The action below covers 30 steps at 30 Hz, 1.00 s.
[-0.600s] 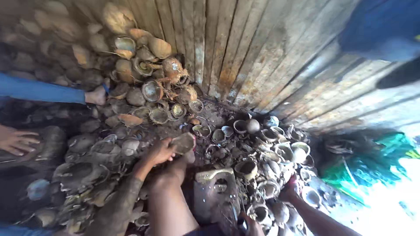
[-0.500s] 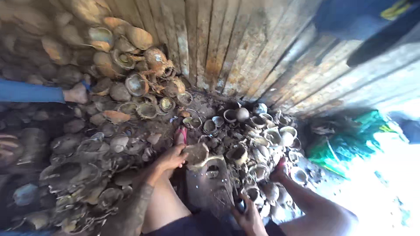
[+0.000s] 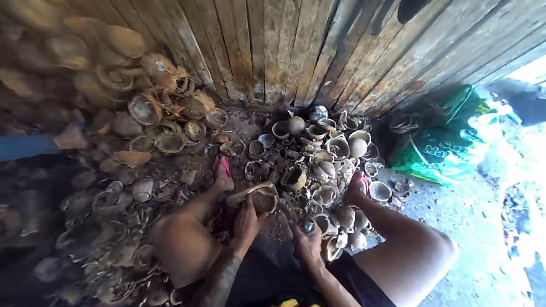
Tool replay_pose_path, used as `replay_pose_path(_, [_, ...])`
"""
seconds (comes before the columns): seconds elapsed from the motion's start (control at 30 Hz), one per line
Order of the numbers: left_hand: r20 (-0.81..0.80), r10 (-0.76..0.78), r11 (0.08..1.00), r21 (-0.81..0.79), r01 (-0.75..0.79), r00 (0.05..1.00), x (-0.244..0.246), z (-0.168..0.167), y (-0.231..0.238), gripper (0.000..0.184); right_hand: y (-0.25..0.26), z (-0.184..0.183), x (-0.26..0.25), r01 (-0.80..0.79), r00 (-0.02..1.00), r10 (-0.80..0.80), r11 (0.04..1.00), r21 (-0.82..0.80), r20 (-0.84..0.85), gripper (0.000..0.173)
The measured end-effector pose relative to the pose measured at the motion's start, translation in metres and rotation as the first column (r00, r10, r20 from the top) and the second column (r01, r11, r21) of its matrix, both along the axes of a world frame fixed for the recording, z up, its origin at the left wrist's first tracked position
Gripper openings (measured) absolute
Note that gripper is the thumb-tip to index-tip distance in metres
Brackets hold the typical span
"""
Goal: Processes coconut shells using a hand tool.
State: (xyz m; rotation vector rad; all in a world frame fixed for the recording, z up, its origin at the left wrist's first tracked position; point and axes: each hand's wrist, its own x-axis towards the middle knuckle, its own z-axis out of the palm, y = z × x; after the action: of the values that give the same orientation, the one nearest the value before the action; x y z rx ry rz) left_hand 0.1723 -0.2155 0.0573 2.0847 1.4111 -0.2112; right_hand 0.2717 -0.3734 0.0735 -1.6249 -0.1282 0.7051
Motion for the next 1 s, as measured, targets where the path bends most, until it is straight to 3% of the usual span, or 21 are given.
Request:
replay_pose_path(0.07, [-0.017, -0.004, 0.999, 0.043, 0.004, 1.0, 0.001, -0.008, -0.004, 0.105, 0.008, 0.0, 0.0, -0.021, 0.998, 0.022, 1.0, -0.014, 0.056, 0.019])
replay_pose_path(0.33, [-0.009, -0.006, 0.992, 0.126, 0.007, 1.0, 0.0, -0.015, -0.01, 0.101, 0.018, 0.007, -0.002, -0.094, 0.968, 0.124, 0.986, -0.141, 0.22, 0.018])
replay_pose_path(0.57, [0.137, 0.039, 0.989, 0.134, -0.058, 0.99, 0.0, -0.018, 0.0, 0.092, 0.047, 0.026, 0.017, -0.196, 0.973, 0.216, 0.959, -0.203, 0.077, 0.018])
replay_pose_path(0.77, [0.118, 0.082, 0.993, 0.08, -0.092, 0.99, -0.001, -0.022, 0.005, 0.091, 0.076, 0.044, 0.045, -0.317, 0.93, 0.363, 0.864, -0.392, 0.049, 0.022])
replay_pose_path(0.9, [0.124, 0.087, 0.992, 0.085, -0.097, 0.989, 0.0, -0.021, 0.008, 0.09, 0.083, 0.045, 0.057, -0.285, 0.953, 0.303, 0.884, -0.37, -0.01, 0.025])
replay_pose_path(1.0, [0.136, 0.065, 0.991, 0.106, -0.079, 0.989, -0.003, -0.018, 0.009, 0.089, 0.068, 0.026, 0.08, -0.315, 0.948, 0.31, 0.893, -0.322, -0.069, 0.026])
